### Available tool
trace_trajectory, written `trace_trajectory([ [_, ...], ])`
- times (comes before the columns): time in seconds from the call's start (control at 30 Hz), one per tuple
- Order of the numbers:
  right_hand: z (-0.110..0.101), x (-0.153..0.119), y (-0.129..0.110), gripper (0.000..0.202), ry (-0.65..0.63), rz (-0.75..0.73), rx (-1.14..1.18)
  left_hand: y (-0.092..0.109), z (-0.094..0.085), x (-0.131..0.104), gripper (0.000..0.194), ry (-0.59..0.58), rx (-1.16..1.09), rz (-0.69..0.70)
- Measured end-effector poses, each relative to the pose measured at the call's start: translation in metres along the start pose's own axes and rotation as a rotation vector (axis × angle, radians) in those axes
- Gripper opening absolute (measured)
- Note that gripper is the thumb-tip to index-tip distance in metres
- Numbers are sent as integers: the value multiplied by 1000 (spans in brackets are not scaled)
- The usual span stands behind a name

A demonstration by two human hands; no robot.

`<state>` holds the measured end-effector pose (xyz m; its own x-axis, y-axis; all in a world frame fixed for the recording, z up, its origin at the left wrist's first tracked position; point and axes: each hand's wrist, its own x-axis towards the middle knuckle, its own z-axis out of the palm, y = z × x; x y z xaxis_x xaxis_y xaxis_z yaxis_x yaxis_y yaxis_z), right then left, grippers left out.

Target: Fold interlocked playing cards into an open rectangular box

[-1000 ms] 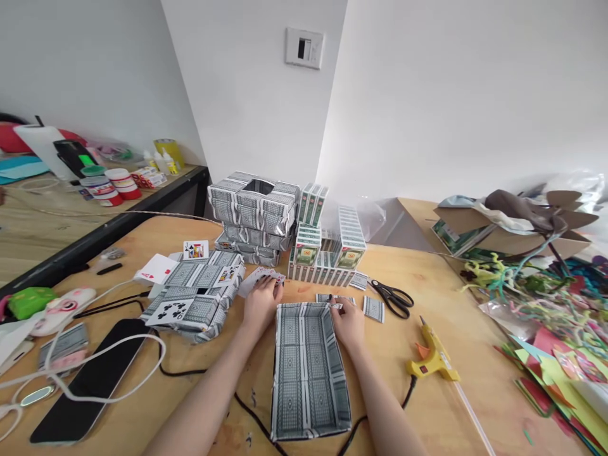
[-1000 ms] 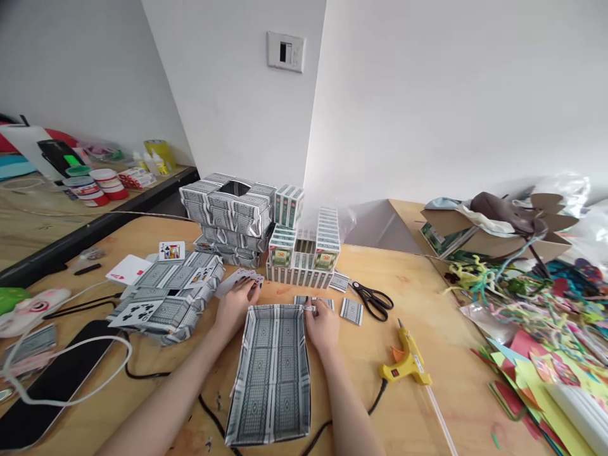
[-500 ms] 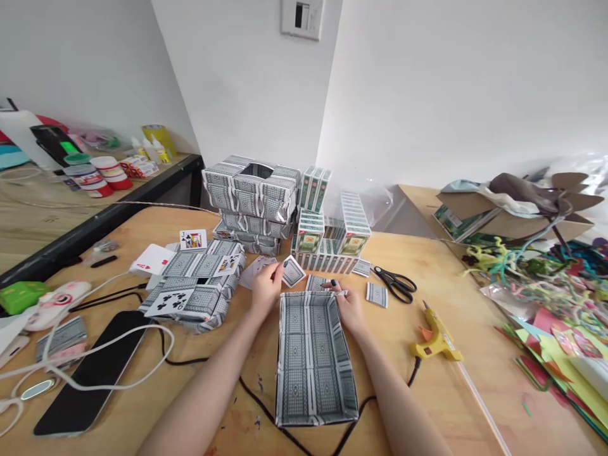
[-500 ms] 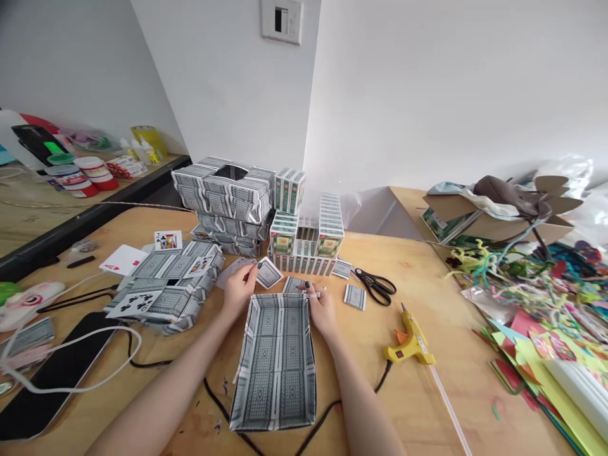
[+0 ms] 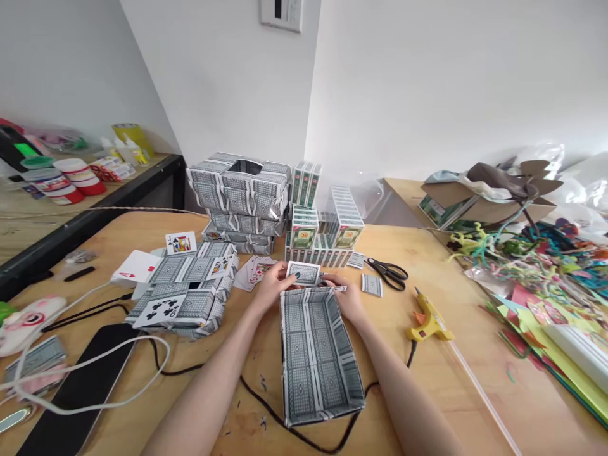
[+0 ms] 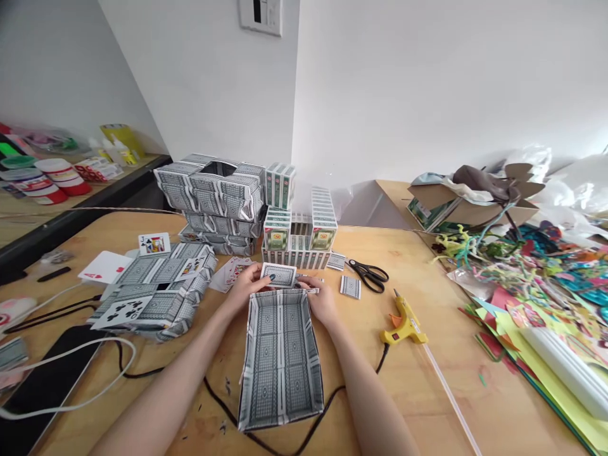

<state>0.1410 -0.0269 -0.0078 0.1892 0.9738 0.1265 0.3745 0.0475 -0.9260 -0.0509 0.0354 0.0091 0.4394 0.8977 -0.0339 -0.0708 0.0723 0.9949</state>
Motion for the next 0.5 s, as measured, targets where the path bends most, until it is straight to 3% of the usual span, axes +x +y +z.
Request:
trace_trajectory([
  [0.2, 3, 1, -3, 30, -15, -23, 39, 0, -2, 4, 33, -137, 88, 28],
  [0.33, 5, 2, 0, 28, 29, 31, 73, -1, -4, 6, 27, -186, 219, 60],
  [0.5, 5, 2, 2, 31, 28, 59, 89, -2, -2, 6, 33, -115, 377, 45],
])
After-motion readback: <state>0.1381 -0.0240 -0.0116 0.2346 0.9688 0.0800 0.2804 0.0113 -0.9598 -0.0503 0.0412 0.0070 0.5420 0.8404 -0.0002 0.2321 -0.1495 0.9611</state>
